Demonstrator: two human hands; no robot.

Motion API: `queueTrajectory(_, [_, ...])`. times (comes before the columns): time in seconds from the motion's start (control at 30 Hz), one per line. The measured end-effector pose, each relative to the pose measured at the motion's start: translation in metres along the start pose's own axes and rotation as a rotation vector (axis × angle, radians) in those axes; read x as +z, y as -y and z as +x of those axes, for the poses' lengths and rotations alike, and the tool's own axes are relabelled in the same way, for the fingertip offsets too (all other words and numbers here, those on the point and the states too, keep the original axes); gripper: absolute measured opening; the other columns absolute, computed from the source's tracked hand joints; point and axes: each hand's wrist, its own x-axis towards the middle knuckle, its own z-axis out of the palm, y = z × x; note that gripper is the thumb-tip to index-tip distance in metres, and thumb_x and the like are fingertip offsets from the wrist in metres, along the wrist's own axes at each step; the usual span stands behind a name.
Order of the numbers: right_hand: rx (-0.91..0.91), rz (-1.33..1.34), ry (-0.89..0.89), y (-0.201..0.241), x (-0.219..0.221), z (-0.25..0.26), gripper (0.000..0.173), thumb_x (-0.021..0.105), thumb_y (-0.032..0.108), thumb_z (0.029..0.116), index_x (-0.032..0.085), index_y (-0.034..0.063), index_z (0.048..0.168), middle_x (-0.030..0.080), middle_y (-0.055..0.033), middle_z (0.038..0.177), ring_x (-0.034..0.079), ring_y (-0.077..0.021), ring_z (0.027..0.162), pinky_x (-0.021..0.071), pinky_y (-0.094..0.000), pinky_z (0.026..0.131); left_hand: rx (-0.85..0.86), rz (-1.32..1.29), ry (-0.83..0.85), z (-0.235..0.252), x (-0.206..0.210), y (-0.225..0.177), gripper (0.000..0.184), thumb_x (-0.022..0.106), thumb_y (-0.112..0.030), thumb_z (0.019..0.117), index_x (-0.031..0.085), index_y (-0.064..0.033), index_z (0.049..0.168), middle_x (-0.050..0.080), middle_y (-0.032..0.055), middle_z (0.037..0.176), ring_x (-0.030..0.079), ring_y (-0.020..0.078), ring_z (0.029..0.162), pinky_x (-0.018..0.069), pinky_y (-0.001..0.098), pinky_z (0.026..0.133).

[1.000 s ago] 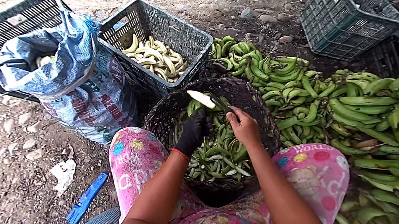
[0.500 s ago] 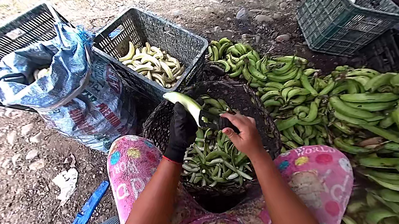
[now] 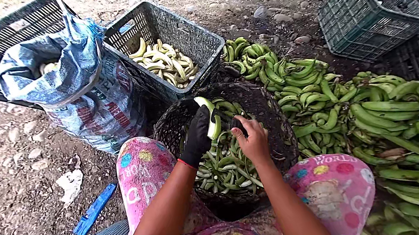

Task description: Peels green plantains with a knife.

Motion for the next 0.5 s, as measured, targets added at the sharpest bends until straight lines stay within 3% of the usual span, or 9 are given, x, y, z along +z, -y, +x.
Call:
queueTrajectory(0.1, [-0.115, -0.097, -0.098, -0.007, -0.001, -0.006, 0.059, 0.049, 0.064, 0.0986, 0.071, 0.0204, 0.132, 0.07, -0.0144, 0.104, 0.066, -0.0353, 0.099, 0.0458, -0.0623, 0.09, -0.096, -0.054, 0.048, 0.003, -0.007, 0.001, 0.062, 0.022, -0.065, 0.105, 0.06, -0.0251, 0.133, 0.069, 0.0039, 0.106, 0.066, 0.0145, 0.088, 0.0576, 0.0403, 0.076])
queueTrajectory(0.2, [-0.125, -0.159, -0.117, -0.01, -0.005, -0.006, 0.059, 0.046, 0.064, 0.0992, 0.071, 0.0213, 0.131, 0.07, -0.0161, 0.105, 0.066, -0.0368, 0.1, 0.0454, -0.0618, 0.092, -0.097, 0.002, 0.096, 0.003, -0.003, -0.001, 0.059, 0.023, -0.062, 0.1062, 0.053, -0.0296, 0.145, 0.068, 0.0044, 0.119, 0.067, 0.0154, 0.097, 0.0573, 0.0426, 0.084])
queueTrajectory(0.3, [0.086, -0.081, 0.031, -0.014, -0.018, 0.01, 0.053, 0.047, 0.054, 0.1038, 0.067, 0.0181, 0.138, 0.071, -0.0193, 0.115, 0.066, -0.0395, 0.111, 0.0412, -0.0665, 0.1, -0.096, 0.101, 0.294, 0.0, 0.01, -0.009, 0.053, 0.031, -0.049, 0.1092, 0.053, -0.0144, 0.142, 0.068, 0.0091, 0.112, 0.067, 0.0156, 0.094, 0.0573, 0.0385, 0.085])
queueTrajectory(0.37, [0.273, -0.019, 0.216, -0.016, -0.033, 0.022, 0.052, 0.043, 0.051, 0.1076, 0.062, 0.0182, 0.143, 0.069, -0.0164, 0.129, 0.063, -0.0351, 0.123, 0.0385, -0.0652, 0.108, -0.102, 0.232, 0.41, -0.002, 0.017, -0.008, 0.053, 0.034, -0.046, 0.1089, 0.055, -0.0107, 0.142, 0.068, 0.0113, 0.118, 0.066, 0.0166, 0.102, 0.0537, 0.0406, 0.094])
queueTrajectory(0.5, [0.191, 0.055, 0.203, -0.009, -0.028, 0.007, 0.059, 0.047, 0.057, 0.1033, 0.065, 0.0148, 0.14, 0.07, -0.0167, 0.127, 0.065, -0.0353, 0.12, 0.0447, -0.0629, 0.104, -0.156, 0.129, 0.143, 0.003, 0.017, 0.005, 0.053, 0.03, -0.05, 0.1098, 0.053, -0.0147, 0.143, 0.067, 0.0137, 0.118, 0.067, 0.0243, 0.1, 0.0561, 0.0491, 0.087])
